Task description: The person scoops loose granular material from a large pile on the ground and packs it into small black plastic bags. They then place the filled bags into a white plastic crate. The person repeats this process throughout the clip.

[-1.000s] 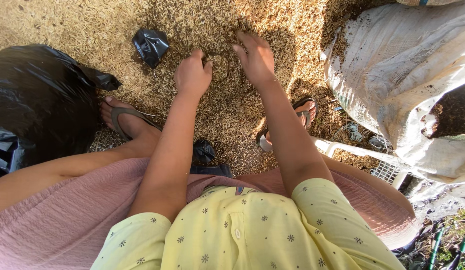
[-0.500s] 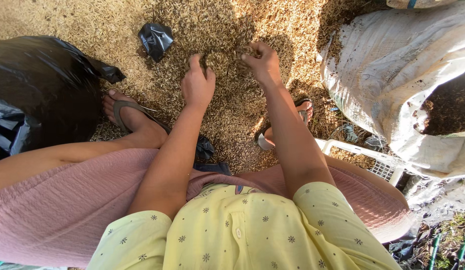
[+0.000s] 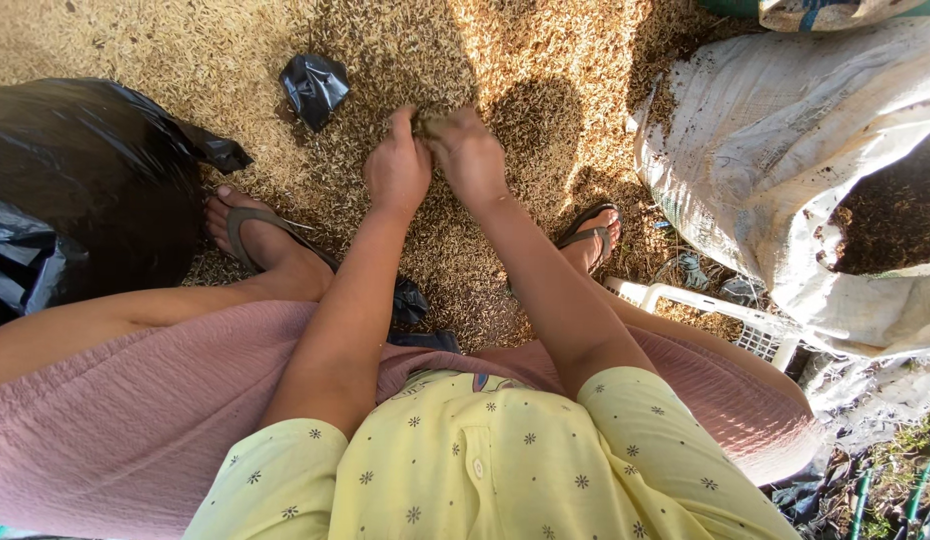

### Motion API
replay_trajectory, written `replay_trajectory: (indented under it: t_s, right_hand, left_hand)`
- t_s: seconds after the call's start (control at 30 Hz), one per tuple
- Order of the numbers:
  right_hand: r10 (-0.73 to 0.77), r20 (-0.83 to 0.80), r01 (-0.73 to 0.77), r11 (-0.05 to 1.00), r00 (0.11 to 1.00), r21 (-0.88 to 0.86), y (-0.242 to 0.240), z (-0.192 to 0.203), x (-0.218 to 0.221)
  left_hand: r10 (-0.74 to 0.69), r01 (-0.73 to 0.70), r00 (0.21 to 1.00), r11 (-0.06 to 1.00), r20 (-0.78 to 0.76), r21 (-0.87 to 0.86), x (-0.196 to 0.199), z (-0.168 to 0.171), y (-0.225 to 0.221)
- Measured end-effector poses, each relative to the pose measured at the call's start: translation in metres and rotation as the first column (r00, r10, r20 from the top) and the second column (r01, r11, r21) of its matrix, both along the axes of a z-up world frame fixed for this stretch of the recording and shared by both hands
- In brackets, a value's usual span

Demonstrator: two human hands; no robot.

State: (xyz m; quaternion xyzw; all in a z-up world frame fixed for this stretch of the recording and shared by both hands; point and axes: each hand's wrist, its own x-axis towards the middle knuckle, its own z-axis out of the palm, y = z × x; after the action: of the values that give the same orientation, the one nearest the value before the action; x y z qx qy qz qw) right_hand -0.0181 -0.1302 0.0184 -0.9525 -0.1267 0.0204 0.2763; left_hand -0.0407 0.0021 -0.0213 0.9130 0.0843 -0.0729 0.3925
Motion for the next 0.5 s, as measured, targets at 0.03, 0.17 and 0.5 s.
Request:
replay_trajectory:
  t_s: [0.03, 0.17, 0.5]
  right_hand:
    - [0.061, 0.095, -0.057, 0.998, 0.994, -0.039, 0.004, -0.006, -0.002]
    - [0.233, 0.235, -0.201, 0.968, 0.944, -0.152, 0.006, -0.016, 0.000]
    - [-0.111, -0.603, 0.039, 0.991, 0.790, -0.130, -0.025, 0.001, 0.027]
  left_hand:
    - [-0.023, 0.022, 0.997, 1.000, 0.076, 0.008, 0.000, -0.001, 0.001]
    - [-0.039, 0.031, 0.986, 0.998, 0.164, 0.046, -0.004, 0.001, 0.006]
    - [-0.109, 0.084, 0.916, 0.993, -0.386, -0.081, 0.027, 0.022, 0.019]
